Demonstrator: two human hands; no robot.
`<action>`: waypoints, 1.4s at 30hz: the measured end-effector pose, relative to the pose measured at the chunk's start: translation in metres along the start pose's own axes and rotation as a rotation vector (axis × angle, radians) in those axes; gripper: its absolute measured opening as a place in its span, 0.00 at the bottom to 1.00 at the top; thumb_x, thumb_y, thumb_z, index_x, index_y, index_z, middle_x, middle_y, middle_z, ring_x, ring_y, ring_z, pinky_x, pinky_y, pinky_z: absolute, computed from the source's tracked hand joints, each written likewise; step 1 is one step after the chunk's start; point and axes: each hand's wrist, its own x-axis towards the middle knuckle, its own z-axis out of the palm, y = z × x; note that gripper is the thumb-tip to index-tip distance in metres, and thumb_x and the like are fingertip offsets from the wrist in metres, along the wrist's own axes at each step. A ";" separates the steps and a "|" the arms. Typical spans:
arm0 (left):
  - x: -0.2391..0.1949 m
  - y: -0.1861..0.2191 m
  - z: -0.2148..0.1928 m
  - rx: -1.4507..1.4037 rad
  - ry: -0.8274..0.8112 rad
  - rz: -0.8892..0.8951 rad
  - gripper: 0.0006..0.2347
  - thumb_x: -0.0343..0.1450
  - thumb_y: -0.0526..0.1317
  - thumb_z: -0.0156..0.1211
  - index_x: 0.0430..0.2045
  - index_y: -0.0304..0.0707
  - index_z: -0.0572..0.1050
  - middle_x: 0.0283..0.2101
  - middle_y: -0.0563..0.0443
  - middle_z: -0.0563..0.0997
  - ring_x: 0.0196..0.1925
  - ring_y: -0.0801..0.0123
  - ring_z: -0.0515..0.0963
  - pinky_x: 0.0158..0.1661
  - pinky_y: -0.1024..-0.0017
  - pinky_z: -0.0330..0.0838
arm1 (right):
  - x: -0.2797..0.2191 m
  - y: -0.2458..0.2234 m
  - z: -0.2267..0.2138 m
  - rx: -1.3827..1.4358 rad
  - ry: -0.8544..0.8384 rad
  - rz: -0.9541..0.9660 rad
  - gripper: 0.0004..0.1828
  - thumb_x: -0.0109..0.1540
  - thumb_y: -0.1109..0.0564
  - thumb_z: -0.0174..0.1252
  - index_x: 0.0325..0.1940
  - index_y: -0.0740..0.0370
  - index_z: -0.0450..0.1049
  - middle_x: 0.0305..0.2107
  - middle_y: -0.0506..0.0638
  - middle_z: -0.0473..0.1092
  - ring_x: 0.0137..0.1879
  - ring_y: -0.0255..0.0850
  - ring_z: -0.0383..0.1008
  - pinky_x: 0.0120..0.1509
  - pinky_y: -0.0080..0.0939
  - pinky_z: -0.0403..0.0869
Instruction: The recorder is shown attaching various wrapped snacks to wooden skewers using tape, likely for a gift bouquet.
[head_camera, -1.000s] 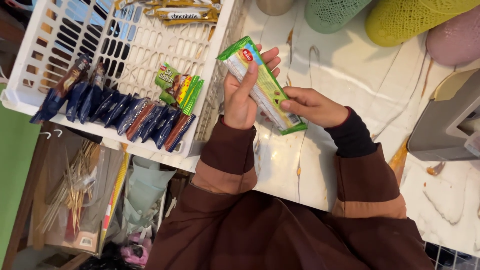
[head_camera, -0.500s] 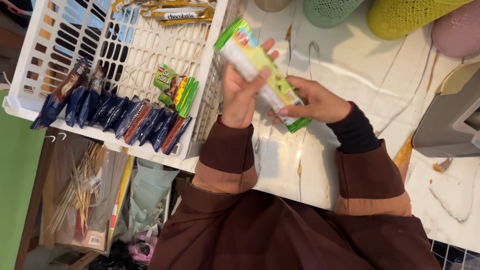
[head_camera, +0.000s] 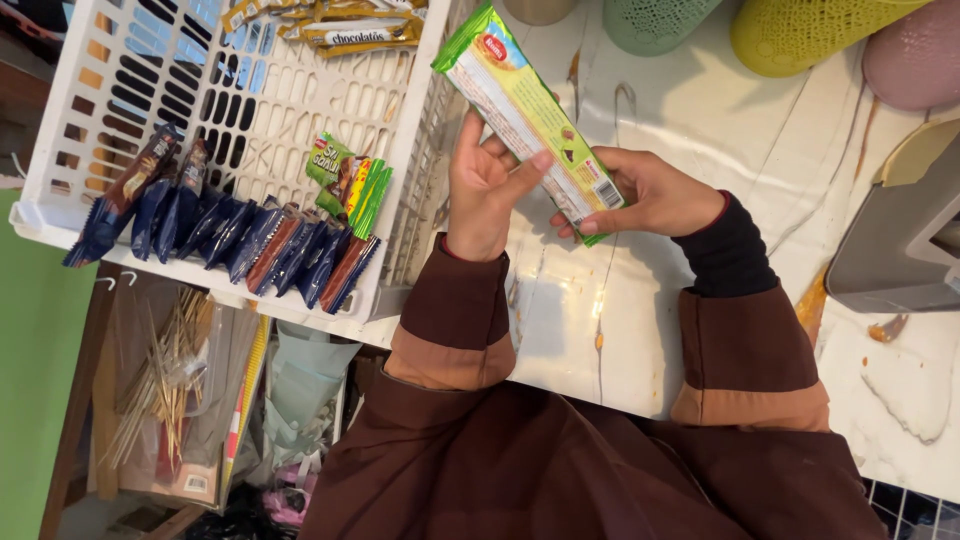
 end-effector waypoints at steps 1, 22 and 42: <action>-0.001 -0.004 -0.001 0.036 -0.014 -0.004 0.29 0.72 0.22 0.64 0.67 0.28 0.56 0.58 0.38 0.77 0.61 0.61 0.78 0.63 0.64 0.74 | 0.000 0.001 0.000 -0.009 0.025 -0.007 0.36 0.59 0.66 0.63 0.70 0.67 0.59 0.49 0.57 0.76 0.54 0.46 0.81 0.58 0.46 0.80; -0.009 -0.018 0.005 0.270 -0.012 0.069 0.17 0.78 0.30 0.59 0.61 0.23 0.64 0.56 0.39 0.79 0.58 0.65 0.79 0.61 0.69 0.72 | 0.015 0.053 -0.018 -0.047 0.331 -0.208 0.11 0.73 0.59 0.58 0.52 0.72 0.74 0.38 0.47 0.71 0.43 0.31 0.69 0.47 0.34 0.72; -0.013 -0.014 0.015 0.139 0.383 0.464 0.19 0.79 0.36 0.54 0.64 0.23 0.63 0.57 0.43 0.76 0.56 0.68 0.76 0.60 0.69 0.70 | 0.207 -0.070 -0.067 -0.957 1.073 -0.997 0.13 0.62 0.67 0.68 0.48 0.68 0.73 0.37 0.54 0.73 0.40 0.44 0.77 0.45 0.40 0.75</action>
